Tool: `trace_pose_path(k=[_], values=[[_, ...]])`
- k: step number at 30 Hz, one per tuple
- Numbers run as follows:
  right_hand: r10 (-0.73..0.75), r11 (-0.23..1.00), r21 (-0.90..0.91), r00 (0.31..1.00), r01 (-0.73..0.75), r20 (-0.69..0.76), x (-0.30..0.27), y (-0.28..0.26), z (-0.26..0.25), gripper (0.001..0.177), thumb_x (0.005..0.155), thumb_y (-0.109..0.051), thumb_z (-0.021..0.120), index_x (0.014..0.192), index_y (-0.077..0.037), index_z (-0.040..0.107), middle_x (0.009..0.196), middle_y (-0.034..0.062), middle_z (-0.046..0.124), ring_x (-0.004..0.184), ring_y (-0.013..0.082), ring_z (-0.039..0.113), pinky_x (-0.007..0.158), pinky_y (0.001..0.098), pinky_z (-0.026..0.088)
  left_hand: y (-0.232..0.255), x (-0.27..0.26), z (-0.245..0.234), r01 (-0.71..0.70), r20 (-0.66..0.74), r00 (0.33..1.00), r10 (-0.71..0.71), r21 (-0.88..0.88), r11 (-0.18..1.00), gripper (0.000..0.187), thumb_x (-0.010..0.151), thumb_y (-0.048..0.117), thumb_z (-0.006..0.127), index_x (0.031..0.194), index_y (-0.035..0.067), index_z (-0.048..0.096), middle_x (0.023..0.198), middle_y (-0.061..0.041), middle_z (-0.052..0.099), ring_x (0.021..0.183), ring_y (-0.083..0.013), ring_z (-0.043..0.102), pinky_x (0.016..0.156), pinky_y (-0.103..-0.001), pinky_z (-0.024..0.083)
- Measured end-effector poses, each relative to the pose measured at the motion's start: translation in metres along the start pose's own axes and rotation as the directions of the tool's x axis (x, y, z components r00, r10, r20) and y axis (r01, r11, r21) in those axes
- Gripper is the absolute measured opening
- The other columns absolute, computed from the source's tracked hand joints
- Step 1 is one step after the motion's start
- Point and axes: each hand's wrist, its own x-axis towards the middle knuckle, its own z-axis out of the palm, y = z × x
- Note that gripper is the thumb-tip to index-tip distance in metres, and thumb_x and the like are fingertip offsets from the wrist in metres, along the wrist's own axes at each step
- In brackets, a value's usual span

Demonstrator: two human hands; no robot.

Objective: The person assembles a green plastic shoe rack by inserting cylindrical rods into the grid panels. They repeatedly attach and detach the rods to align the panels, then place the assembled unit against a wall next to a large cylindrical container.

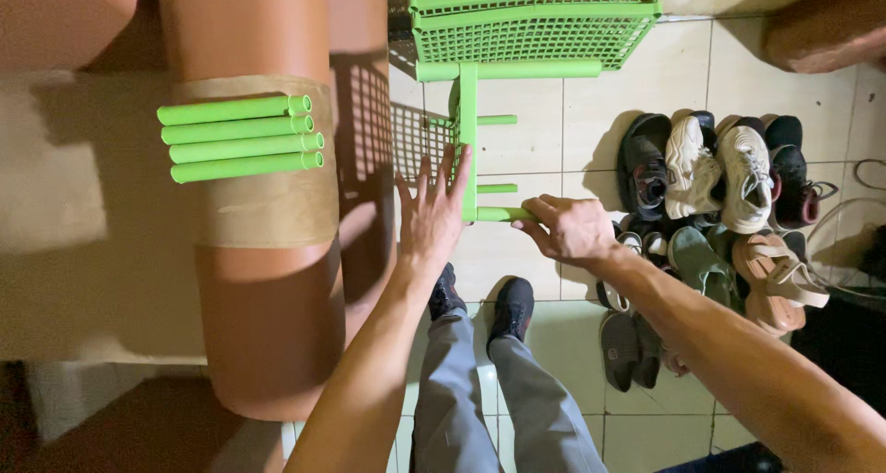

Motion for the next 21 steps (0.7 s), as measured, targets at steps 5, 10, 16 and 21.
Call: trace_pose_path(k=[5,10,16,21], values=[[0.144,0.965,0.137,0.892,-0.222,0.429,0.028,0.013,-0.009,0.036,0.103,-0.047,0.056,0.102,-0.017,0.075,0.062,0.0123,0.068,0.055,0.0306,0.068,0.057,0.0457,0.055,-0.004,-0.001,0.007,-0.011,-0.075,0.997,0.014,0.042,0.999,0.115,0.081,-0.002,0.071,0.164,0.023,-0.005,0.169,-0.017,0.026,0.147,-0.0473,0.033,0.117,-0.079,0.010],[0.034,0.991,0.115,0.971,-0.063,0.235,0.021,0.007,-0.018,0.037,0.093,-0.043,0.069,0.106,-0.008,0.067,0.066,0.0128,0.067,0.059,0.0333,0.066,0.059,0.0490,0.054,-0.002,-0.006,0.001,0.005,-0.090,0.996,-0.009,-0.046,0.999,0.119,0.075,0.007,0.078,0.161,0.026,-0.003,0.164,-0.014,0.030,0.145,-0.0482,0.037,0.118,-0.075,0.018],[-0.097,0.995,-0.029,0.983,0.093,-0.156,0.001,0.003,-0.008,0.025,0.090,-0.031,0.076,0.097,-0.009,0.066,0.080,0.0061,0.064,0.067,0.0276,0.066,0.060,0.0431,0.054,0.005,-0.005,0.003,-0.014,-0.101,0.995,0.008,-0.062,0.998,0.119,0.077,0.003,0.078,0.162,0.024,-0.002,0.165,-0.016,0.031,0.142,-0.0484,0.041,0.117,-0.071,0.027],[-0.036,0.999,0.038,0.999,0.037,-0.015,0.009,0.009,-0.002,0.030,0.093,-0.038,0.073,0.096,-0.008,0.070,0.075,0.0073,0.069,0.051,0.0266,0.065,0.044,0.0388,0.050,-0.011,0.006,0.024,0.082,0.078,0.995,-0.065,-0.227,0.971,0.107,0.091,-0.004,0.068,0.168,0.029,0.002,0.177,-0.017,0.025,0.130,-0.0437,0.059,0.081,-0.047,0.066]])
